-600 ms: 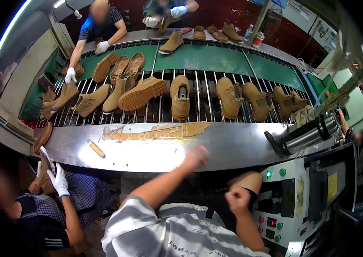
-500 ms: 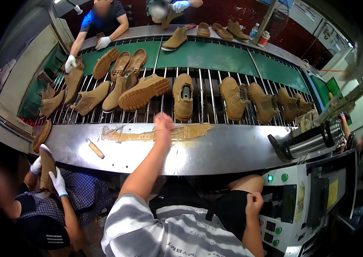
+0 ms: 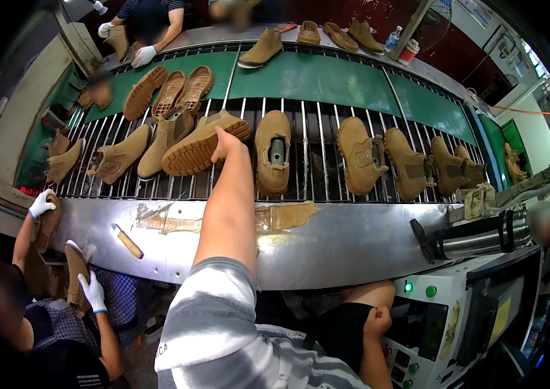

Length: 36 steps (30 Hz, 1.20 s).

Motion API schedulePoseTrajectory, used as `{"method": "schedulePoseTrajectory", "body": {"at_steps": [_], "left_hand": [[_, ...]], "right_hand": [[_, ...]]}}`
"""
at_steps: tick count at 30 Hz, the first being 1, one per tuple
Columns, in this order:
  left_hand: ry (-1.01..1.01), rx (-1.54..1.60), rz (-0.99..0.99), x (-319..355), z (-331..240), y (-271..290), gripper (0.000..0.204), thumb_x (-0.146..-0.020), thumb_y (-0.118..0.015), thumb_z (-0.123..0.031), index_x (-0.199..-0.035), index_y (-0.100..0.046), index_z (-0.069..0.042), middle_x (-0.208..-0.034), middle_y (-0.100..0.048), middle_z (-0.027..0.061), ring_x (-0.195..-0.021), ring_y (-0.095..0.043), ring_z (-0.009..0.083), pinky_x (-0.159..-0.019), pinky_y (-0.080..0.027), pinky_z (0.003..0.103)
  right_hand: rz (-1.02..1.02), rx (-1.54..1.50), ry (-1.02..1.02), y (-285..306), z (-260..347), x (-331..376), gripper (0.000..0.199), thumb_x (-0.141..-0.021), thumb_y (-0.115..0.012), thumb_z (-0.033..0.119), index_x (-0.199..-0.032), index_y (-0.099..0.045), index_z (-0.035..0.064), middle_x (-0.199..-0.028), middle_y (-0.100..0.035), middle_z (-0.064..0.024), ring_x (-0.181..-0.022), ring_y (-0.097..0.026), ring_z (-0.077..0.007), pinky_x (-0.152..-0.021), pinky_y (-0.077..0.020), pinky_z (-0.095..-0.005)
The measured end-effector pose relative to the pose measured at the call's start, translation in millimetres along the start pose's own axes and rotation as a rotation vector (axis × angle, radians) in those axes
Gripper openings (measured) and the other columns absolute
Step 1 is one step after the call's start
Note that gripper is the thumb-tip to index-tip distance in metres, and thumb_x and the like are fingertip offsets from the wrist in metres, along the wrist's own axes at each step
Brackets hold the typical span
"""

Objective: The person picks up shoes from a moving conveyor belt, places them into the compartments of a sole-pressing machine, activates the machine by pressing buttons, and then returns the shoes to the conveyor belt.

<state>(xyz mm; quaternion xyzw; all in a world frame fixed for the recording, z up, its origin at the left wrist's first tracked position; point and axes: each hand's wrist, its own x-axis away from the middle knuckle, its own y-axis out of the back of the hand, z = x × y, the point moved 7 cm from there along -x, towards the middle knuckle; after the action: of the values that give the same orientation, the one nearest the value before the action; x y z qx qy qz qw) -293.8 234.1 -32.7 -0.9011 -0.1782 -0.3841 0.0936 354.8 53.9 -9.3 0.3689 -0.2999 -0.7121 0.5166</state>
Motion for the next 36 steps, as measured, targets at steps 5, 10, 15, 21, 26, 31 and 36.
{"method": "schedulePoseTrajectory", "body": {"at_steps": [5, 10, 15, 21, 26, 31, 36], "left_hand": [[0.067, 0.258, 0.827, -55, -9, -7, 0.078, -0.081, -0.07, -0.033, -0.136, -0.027, 0.002, -0.133, -0.044, 0.0224, -0.114, -0.054, 0.0373, -0.093, -0.05, 0.057], [0.316, 0.001, 1.276, 54, -31, 152, 0.069, -0.085, -0.051, -0.05, -0.137, -0.042, -0.006, -0.132, -0.052, 0.0146, -0.116, -0.052, 0.0346, -0.098, -0.044, 0.05], [0.637, -0.046, 1.66, 109, 2, 318, 0.08, -0.079, -0.052, -0.048, -0.142, -0.036, -0.001, -0.135, -0.05, 0.0192, -0.121, -0.052, 0.037, -0.104, -0.041, 0.051], [1.15, -0.243, 2.019, 314, 43, 413, 0.096, -0.068, -0.067, -0.053, -0.14, -0.037, 0.003, -0.13, -0.05, 0.0253, -0.112, -0.056, 0.043, -0.1, -0.045, 0.051], [0.823, -1.141, 2.225, 364, 108, 427, 0.052, -0.083, -0.068, -0.034, -0.12, -0.057, 0.001, -0.111, -0.064, 0.0086, -0.1, -0.062, 0.0171, -0.089, -0.05, 0.032], [-0.12, -1.087, 2.402, 410, 113, 410, 0.014, -0.094, -0.058, -0.012, -0.086, -0.062, -0.001, -0.078, -0.063, 0.0052, -0.069, -0.059, 0.0125, -0.063, -0.048, 0.026], [-0.262, -0.82, 2.764, 484, 85, 475, 0.007, -0.09, -0.061, -0.004, -0.09, -0.062, 0.003, -0.082, -0.064, 0.0063, -0.078, -0.063, 0.0135, -0.071, -0.05, 0.027]], "right_hand": [[0.011, -0.16, 0.025, -4, 11, -9, 0.024, -0.077, -0.062, 0.007, -0.062, -0.044, 0.0011, -0.052, -0.043, -0.0119, -0.046, -0.042, -0.0238, -0.048, -0.0385, -0.0353], [0.039, -0.191, -0.022, 0, -13, 1, 0.028, -0.079, -0.062, 0.009, -0.063, -0.041, 0.0006, -0.055, -0.044, -0.0119, -0.051, -0.043, -0.0183, -0.051, -0.039, -0.0334], [0.157, -0.658, -0.075, 10, 10, 27, 0.011, -0.081, -0.062, 0.01, -0.077, -0.057, 0.0021, -0.069, -0.056, -0.004, -0.067, -0.055, -0.0147, -0.064, -0.0449, -0.0292], [0.813, -1.769, 0.081, 56, 147, 54, 0.094, -0.082, -0.071, 0.034, -0.152, -0.012, 0.0112, -0.129, -0.051, -0.0164, -0.115, -0.051, -0.0255, -0.098, -0.0409, -0.0377], [0.87, -2.295, 0.309, 121, 150, 59, 0.102, -0.081, -0.058, 0.066, -0.151, -0.014, 0.0064, -0.148, -0.028, -0.0275, -0.13, -0.043, -0.0373, -0.108, -0.0352, -0.0499], [0.418, -2.194, 0.387, 227, 71, 61, 0.087, -0.084, -0.058, 0.054, -0.148, -0.027, 0.0043, -0.144, -0.039, -0.0236, -0.127, -0.046, -0.0404, -0.108, -0.0357, -0.0535], [0.031, -1.964, -0.094, 237, -38, 90, 0.077, -0.075, -0.06, 0.029, -0.142, -0.035, 0.0012, -0.136, -0.048, -0.0222, -0.121, -0.051, -0.0391, -0.103, -0.0427, -0.0516]]}}
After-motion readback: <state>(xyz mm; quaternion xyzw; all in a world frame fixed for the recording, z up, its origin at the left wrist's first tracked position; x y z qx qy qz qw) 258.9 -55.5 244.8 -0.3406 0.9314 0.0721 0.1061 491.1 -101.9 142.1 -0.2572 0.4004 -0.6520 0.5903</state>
